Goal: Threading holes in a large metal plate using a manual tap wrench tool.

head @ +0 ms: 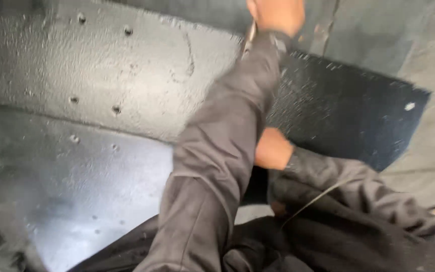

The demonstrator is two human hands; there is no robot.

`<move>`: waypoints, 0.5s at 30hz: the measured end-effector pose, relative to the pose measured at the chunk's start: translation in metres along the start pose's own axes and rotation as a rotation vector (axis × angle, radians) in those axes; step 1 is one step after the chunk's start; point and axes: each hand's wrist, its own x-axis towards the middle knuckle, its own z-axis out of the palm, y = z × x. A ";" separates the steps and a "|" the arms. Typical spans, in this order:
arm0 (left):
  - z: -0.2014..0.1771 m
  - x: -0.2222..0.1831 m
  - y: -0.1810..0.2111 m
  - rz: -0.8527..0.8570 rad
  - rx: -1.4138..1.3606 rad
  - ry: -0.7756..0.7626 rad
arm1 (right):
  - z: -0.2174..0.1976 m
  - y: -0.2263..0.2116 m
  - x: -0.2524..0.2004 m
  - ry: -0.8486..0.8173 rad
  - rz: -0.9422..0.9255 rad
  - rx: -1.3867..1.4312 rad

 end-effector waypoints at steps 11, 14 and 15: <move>-0.219 -0.187 -0.075 1.030 -0.203 -0.256 | -0.223 0.061 0.019 -0.016 0.428 0.044; -0.253 -0.160 -0.101 1.193 -0.041 -0.291 | -0.218 0.081 0.108 0.461 -0.337 -0.304; -0.261 -0.153 -0.104 1.202 0.143 -0.376 | -0.195 0.122 0.132 0.544 -0.380 -0.449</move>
